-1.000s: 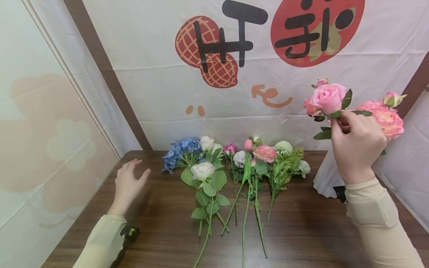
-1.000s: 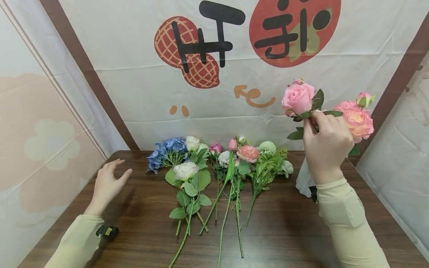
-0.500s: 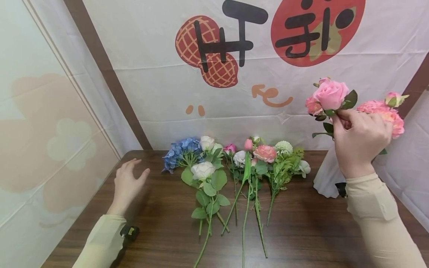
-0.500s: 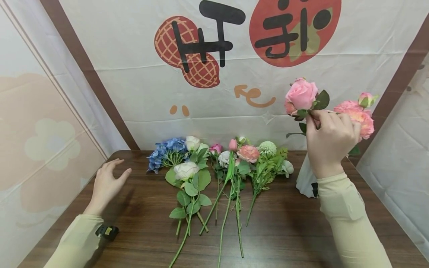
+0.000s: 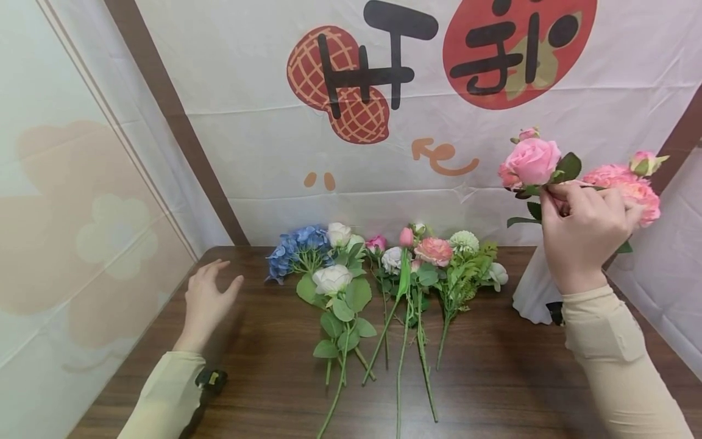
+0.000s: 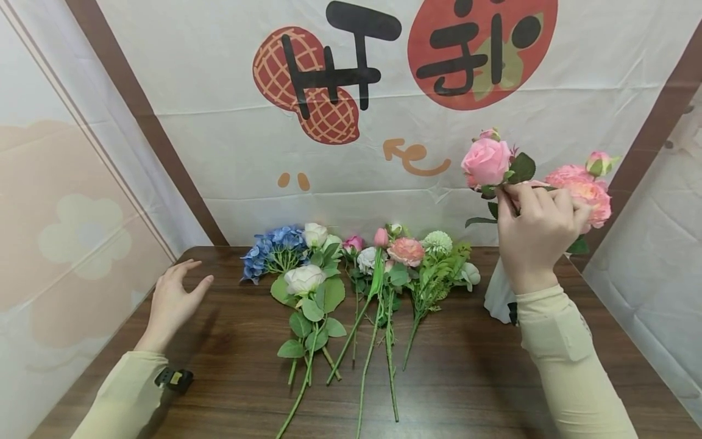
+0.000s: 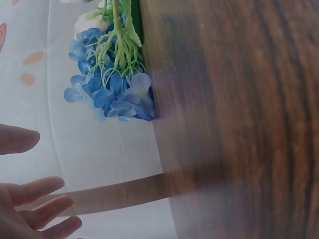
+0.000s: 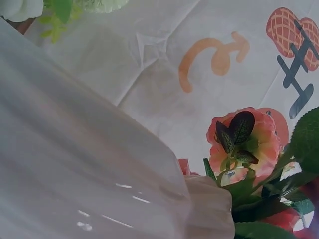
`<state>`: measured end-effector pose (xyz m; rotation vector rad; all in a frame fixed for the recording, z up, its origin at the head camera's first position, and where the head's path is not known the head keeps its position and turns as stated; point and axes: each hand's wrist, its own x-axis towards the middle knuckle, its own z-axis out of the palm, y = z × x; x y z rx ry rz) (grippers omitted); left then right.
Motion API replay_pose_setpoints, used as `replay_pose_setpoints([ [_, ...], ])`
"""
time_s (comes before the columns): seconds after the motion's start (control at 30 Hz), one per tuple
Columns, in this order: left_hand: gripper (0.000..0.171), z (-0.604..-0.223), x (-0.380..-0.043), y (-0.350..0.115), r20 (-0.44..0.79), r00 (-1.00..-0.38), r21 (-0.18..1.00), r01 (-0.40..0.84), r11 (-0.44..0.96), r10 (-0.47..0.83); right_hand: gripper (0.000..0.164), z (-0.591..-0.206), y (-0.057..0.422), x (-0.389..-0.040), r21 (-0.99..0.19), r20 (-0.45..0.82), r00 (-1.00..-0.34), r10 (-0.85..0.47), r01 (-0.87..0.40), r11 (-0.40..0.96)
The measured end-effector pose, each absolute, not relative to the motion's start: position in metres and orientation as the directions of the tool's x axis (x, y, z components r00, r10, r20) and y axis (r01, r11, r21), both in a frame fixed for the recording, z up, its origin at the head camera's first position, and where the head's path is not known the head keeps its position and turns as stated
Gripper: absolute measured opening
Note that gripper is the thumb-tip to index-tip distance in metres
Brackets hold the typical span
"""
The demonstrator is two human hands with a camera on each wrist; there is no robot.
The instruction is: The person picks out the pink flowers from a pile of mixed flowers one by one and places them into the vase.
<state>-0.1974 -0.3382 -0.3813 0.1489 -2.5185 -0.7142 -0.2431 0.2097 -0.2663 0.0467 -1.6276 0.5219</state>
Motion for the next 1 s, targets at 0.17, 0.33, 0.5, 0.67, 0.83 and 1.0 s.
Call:
replay_pose_setpoints([
  [0.17,0.050,-0.382,-0.197,-0.340,0.445,-0.863,0.515,0.029,0.857,-0.238,0.033,-0.263,0.208,-0.249,-0.331,0.943,-0.090,0.321,-0.346,0.878],
  [0.33,0.050,-0.384,-0.198,-0.339,0.433,-0.869,0.520,0.025,0.854,-0.239,0.034,-0.263,0.205,-0.255,-0.346,0.935,-0.059,0.349,-0.355,0.868],
  [0.5,0.049,-0.382,-0.198,-0.339,0.441,-0.864,0.524,0.031,0.851,-0.240,0.031,-0.265,0.205,-0.256,-0.332,0.943,-0.090,0.321,-0.342,0.879],
  [0.67,0.049,-0.380,-0.197,-0.339,0.446,-0.861,0.525,0.029,0.851,-0.245,0.032,-0.259,0.212,-0.252,-0.350,0.935,-0.167,0.314,-0.278,0.894],
  [0.83,0.049,-0.378,-0.196,-0.340,0.441,-0.864,0.522,0.026,0.853,-0.244,0.033,-0.260,0.212,-0.249,-0.356,0.928,-0.210,0.307,-0.265,0.896],
  [1.0,0.050,-0.377,-0.196,-0.339,0.438,-0.866,0.520,0.025,0.854,-0.241,0.031,-0.264,0.209,-0.249,-0.336,0.935,-0.212,0.283,-0.283,0.899],
])
